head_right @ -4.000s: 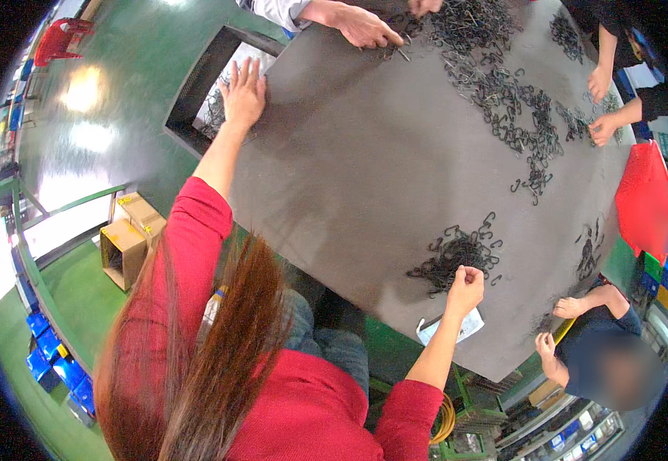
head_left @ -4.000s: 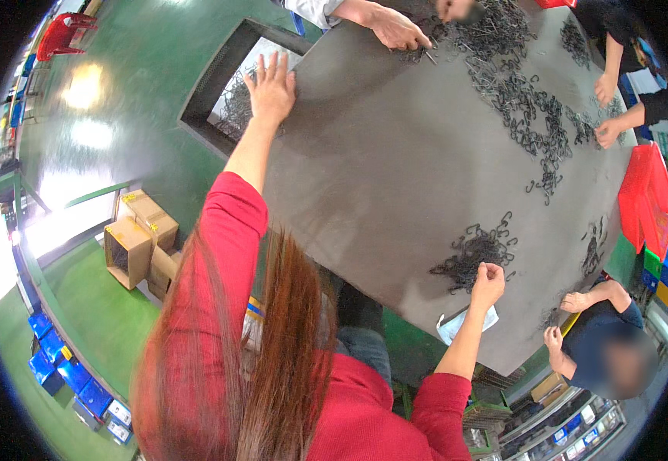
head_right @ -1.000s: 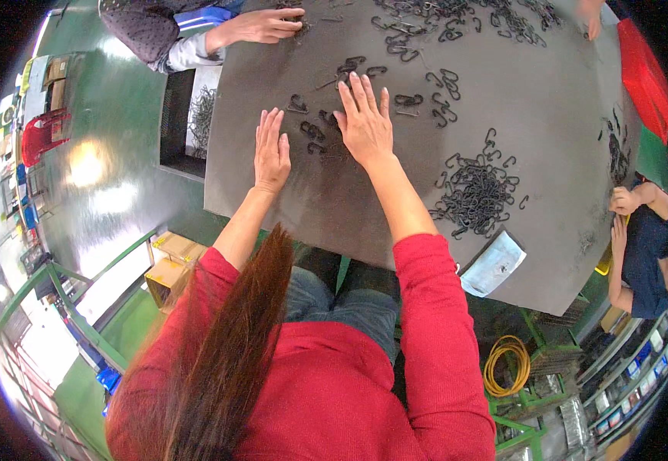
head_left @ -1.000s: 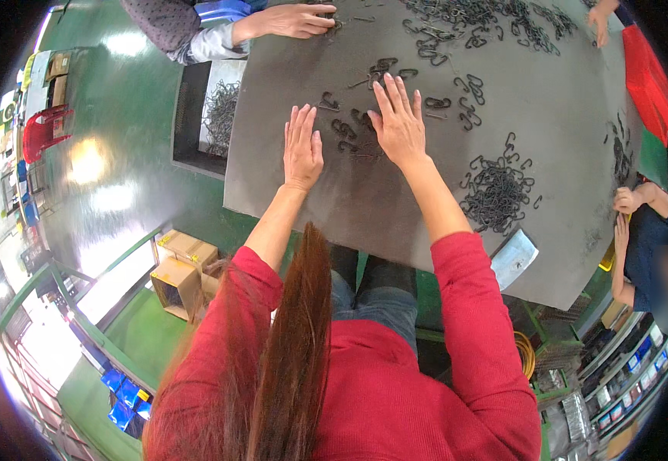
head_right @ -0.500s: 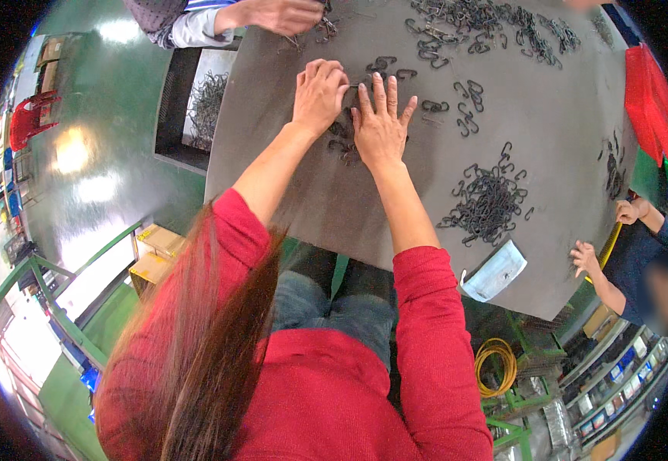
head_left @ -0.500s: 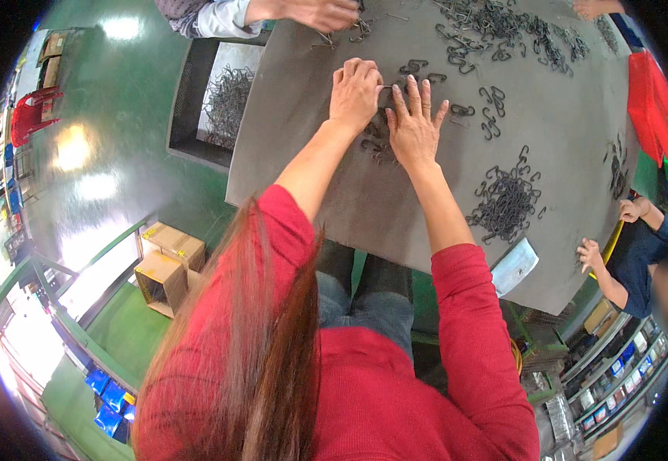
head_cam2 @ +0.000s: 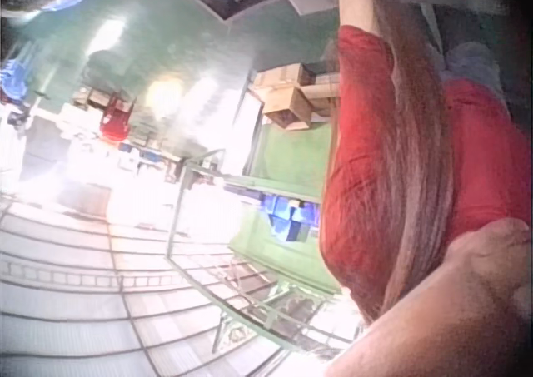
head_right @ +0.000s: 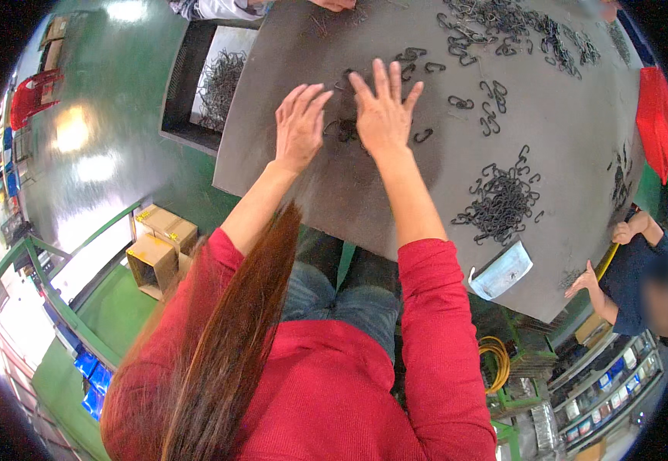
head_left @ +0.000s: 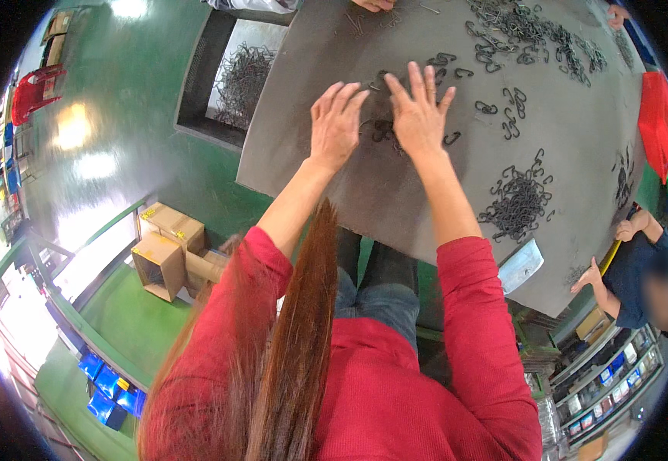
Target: The person sorts small metal hooks on a table, separating them into piles and placing some into a red basket. Other people at the table also sort hooks into yellow and red baskets.
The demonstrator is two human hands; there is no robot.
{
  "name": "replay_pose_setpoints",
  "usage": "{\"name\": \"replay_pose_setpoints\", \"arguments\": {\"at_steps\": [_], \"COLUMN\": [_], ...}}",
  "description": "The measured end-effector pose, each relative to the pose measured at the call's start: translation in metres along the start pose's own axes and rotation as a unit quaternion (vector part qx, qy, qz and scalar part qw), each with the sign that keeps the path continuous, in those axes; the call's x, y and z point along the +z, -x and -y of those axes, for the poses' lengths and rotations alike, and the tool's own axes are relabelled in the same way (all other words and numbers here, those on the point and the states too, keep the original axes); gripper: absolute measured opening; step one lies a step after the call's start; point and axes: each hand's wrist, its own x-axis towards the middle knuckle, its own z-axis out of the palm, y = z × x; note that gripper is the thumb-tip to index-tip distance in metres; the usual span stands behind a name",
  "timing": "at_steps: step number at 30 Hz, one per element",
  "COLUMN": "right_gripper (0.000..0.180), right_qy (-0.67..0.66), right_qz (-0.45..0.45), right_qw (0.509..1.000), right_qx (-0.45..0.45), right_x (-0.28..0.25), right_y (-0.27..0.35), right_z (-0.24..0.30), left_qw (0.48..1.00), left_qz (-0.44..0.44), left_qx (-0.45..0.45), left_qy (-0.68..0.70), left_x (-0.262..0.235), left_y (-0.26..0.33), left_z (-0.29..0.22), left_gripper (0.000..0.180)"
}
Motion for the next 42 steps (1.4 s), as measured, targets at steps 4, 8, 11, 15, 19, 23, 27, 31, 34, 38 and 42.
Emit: {"name": "replay_pose_setpoints", "arguments": {"at_steps": [4, 8, 11, 15, 19, 23, 27, 31, 34, 38, 42], "right_gripper": [0.039, 0.044, 0.052, 0.06, 0.066, 0.069, 0.065, 0.062, 0.062, 0.062, 0.062], "right_qy": [0.065, 0.047, 0.017, -0.003, -0.056, -0.02, -0.013, -0.026, 0.017, 0.037, -0.014], "right_qz": [0.028, 0.023, 0.029, 0.116, 0.112, 0.078, 0.113, 0.072, 0.008, 0.018, 0.119], "right_qw": [0.995, 0.991, 0.996, 0.992, 0.989, 0.994, 0.993, 0.996, 0.993, 0.992, 0.99], "right_qx": [0.064, 0.123, 0.081, 0.055, 0.078, 0.076, 0.03, 0.043, 0.119, 0.123, 0.08], "right_x": [-0.01, -0.026, -0.033, -0.025, -0.022, -0.015, -0.015, -0.026, -0.022, -0.026, -0.029], "right_y": [0.008, 0.044, 0.085, 0.133, 0.146, 0.116, 0.127, 0.122, 0.084, 0.104, 0.157], "right_z": [-0.036, -0.053, -0.034, 0.009, 0.026, 0.011, 0.015, 0.001, -0.06, -0.079, -0.017], "left_qw": [0.992, 0.989, 0.99, 0.994, 0.994, 0.992, 0.99, 0.984, 0.981, 0.982, 0.979], "left_qz": [0.077, 0.069, 0.058, 0.087, 0.093, 0.12, 0.137, 0.177, 0.194, 0.188, 0.202], "left_qx": [0.059, -0.033, -0.076, -0.037, -0.038, -0.049, -0.04, -0.033, -0.005, 0.008, 0.019], "left_qy": [-0.078, -0.129, -0.108, -0.051, -0.034, -0.006, 0.002, -0.008, -0.021, -0.03, 0.0], "left_x": [0.001, -0.008, -0.022, -0.024, -0.015, -0.01, -0.009, -0.003, 0.002, 0.0, 0.002], "left_y": [-0.014, -0.005, 0.008, 0.032, 0.06, 0.082, 0.094, 0.109, 0.113, 0.112, 0.112], "left_z": [-0.009, 0.021, 0.025, -0.003, -0.02, -0.028, -0.036, -0.034, -0.033, -0.034, -0.035], "left_gripper": [0.046, 0.049, 0.051, 0.055, 0.058, 0.058, 0.059, 0.063, 0.065, 0.067, 0.072]}}
